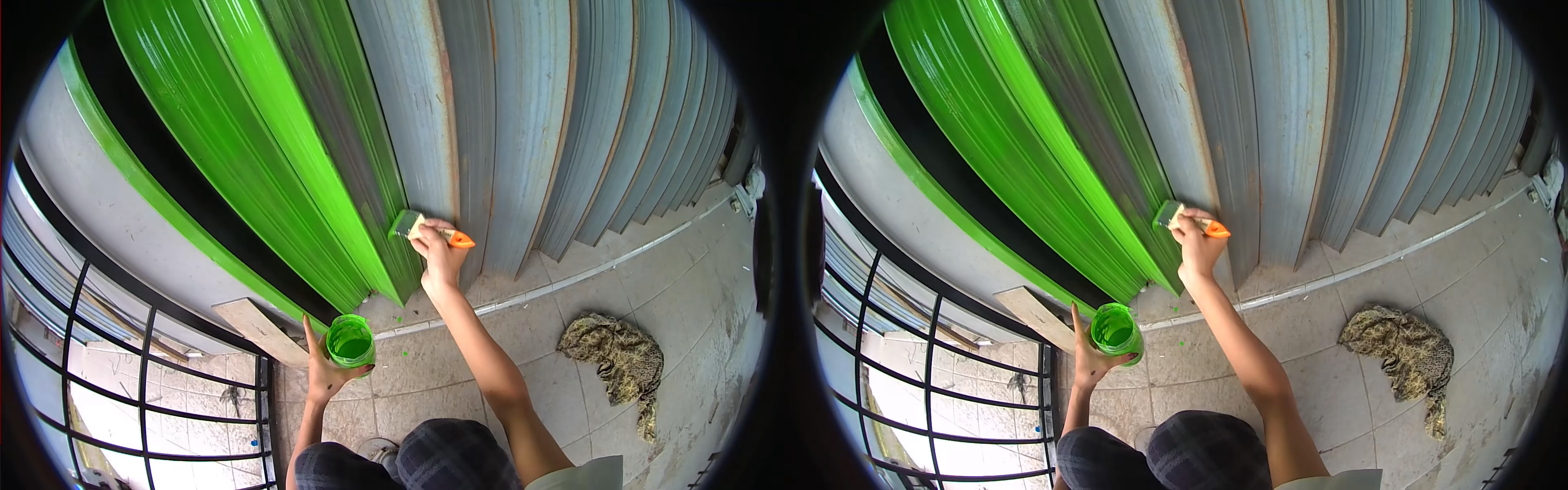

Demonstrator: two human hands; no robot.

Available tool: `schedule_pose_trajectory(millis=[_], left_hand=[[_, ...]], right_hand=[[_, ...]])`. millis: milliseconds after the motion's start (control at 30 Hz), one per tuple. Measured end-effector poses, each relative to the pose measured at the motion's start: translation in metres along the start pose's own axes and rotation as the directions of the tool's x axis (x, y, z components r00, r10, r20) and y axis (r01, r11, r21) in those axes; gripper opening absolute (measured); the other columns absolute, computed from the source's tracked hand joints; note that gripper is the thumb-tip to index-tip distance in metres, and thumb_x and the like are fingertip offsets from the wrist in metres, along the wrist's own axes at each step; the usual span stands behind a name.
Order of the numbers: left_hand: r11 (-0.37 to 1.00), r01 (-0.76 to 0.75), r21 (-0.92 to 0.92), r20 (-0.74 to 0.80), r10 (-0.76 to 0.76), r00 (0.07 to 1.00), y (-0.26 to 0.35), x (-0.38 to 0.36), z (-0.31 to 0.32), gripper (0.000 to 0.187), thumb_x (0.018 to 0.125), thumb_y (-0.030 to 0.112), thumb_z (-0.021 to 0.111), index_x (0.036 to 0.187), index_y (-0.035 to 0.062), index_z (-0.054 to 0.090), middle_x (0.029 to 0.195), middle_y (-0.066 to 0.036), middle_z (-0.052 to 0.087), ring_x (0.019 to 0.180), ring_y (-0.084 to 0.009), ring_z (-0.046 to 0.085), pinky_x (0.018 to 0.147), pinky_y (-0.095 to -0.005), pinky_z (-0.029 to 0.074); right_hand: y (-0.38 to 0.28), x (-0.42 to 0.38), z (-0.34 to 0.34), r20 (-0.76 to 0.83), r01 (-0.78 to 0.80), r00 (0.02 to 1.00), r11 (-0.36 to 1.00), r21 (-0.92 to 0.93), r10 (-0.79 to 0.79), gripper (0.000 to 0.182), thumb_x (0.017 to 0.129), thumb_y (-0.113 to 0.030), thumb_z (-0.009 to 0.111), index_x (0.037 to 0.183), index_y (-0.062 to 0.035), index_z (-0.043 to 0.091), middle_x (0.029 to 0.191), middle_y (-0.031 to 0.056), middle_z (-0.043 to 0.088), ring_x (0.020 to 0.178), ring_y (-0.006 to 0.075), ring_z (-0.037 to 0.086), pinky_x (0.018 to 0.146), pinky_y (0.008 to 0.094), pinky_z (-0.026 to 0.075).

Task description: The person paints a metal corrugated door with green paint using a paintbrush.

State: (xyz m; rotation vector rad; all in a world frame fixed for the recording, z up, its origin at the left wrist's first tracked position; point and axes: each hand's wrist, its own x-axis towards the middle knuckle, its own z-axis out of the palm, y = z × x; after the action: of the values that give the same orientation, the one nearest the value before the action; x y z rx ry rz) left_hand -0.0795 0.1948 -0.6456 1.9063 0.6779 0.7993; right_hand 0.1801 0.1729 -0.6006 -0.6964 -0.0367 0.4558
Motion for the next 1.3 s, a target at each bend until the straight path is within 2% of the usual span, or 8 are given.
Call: schedule_pose_trajectory(millis=[233,467,600,667,700,833,1133,1300], left_hand=[[1.0,0.014,-0.021,-0.002,-0.014,1.0,-0.008,0.0,0.0,0.142,0.053,0.012,0.09,0.141,0.004,-0.021,0.116,-0.022,0.056,0.107,-0.0283,0.058,0.097,-0.0375,0.044],[0.998,0.023,0.055,0.022,-0.024,0.999,-0.006,-0.001,-0.001,0.142,0.053,0.022,0.09,0.141,0.0021,-0.02,0.118,-0.022,0.057,0.109,-0.031,0.057,0.098,-0.039,0.042],[0.989,-0.013,0.148,0.05,0.006,0.999,-0.002,-0.007,-0.005,0.141,0.053,0.022,0.09,0.142,0.0053,-0.019,0.121,-0.021,0.056,0.111,-0.0326,0.057,0.099,-0.0386,0.042],[0.981,-0.017,0.194,0.075,0.003,0.997,0.0,-0.009,-0.007,0.14,0.054,0.021,0.089,0.142,0.0059,-0.019,0.124,-0.02,0.055,0.111,-0.0336,0.056,0.099,-0.0391,0.043],[0.976,-0.023,0.215,0.091,0.004,0.996,0.001,-0.008,-0.008,0.139,0.054,0.021,0.088,0.142,0.0062,-0.018,0.125,-0.02,0.054,0.112,-0.0342,0.056,0.099,-0.0393,0.043],[0.962,-0.084,0.26,0.119,0.054,0.991,0.009,-0.006,-0.007,0.137,0.055,0.021,0.087,0.143,0.0065,-0.016,0.127,-0.018,0.053,0.11,-0.037,0.056,0.097,-0.0412,0.045],[0.905,-0.238,0.354,0.111,0.212,0.971,0.017,-0.007,-0.009,0.129,0.056,0.019,0.085,0.144,0.0015,-0.007,0.128,-0.014,0.052,0.118,-0.0358,0.049,0.097,-0.0403,0.044],[0.898,-0.25,0.363,0.132,0.216,0.967,0.018,-0.007,-0.009,0.126,0.056,0.018,0.084,0.144,0.0,-0.003,0.129,-0.014,0.052,0.12,-0.0359,0.048,0.098,-0.0403,0.043]], right_hand=[[-0.049,-0.013,0.036,0.147,0.1,0.981,0.979,0.18,-0.127,0.017,0.079,-0.001,0.065,0.092,-0.0034,0.055,0.092,0.0114,0.062,0.085,0.0251,0.065,0.079,0.0361,0.056],[0.054,-0.006,-0.104,-0.101,-0.11,0.991,0.972,-0.209,0.091,0.02,0.077,-0.003,0.066,0.095,-0.004,0.056,0.097,0.0111,0.06,0.088,0.0244,0.064,0.078,0.0376,0.056],[0.003,-0.04,-0.093,0.178,-0.052,0.977,0.937,-0.345,0.119,0.022,0.079,-0.005,0.066,0.099,-0.0019,0.056,0.097,0.0099,0.06,0.088,0.0207,0.063,0.078,0.036,0.056],[-0.036,-0.059,-0.075,0.45,0.043,0.878,0.91,-0.412,0.163,0.024,0.079,-0.005,0.067,0.1,0.0006,0.055,0.094,0.0096,0.061,0.086,0.0174,0.063,0.077,0.0321,0.054],[-0.052,-0.063,-0.073,0.647,0.204,0.746,0.87,-0.448,0.158,0.019,0.081,-0.004,0.067,0.097,0.0027,0.059,0.087,0.0106,0.066,0.079,0.0168,0.065,0.069,0.0261,0.053],[-0.077,-0.092,-0.032,0.901,0.602,0.349,0.675,-0.427,0.259,0.015,0.075,-0.003,0.072,0.089,-0.0037,0.068,0.092,0.0113,0.07,0.078,0.0174,0.069,0.064,0.025,0.054],[-0.051,-0.103,-0.02,0.895,0.871,-0.049,0.458,-0.179,0.443,0.02,0.074,-0.002,0.065,0.093,-0.0056,0.066,0.102,0.01,0.067,0.085,0.0228,0.067,0.068,0.0316,0.055],[-0.042,-0.107,-0.012,0.822,0.896,-0.121,0.418,-0.151,0.556,0.023,0.072,-0.001,0.066,0.094,-0.0073,0.066,0.102,0.0089,0.067,0.089,0.0238,0.067,0.073,0.0331,0.056]])
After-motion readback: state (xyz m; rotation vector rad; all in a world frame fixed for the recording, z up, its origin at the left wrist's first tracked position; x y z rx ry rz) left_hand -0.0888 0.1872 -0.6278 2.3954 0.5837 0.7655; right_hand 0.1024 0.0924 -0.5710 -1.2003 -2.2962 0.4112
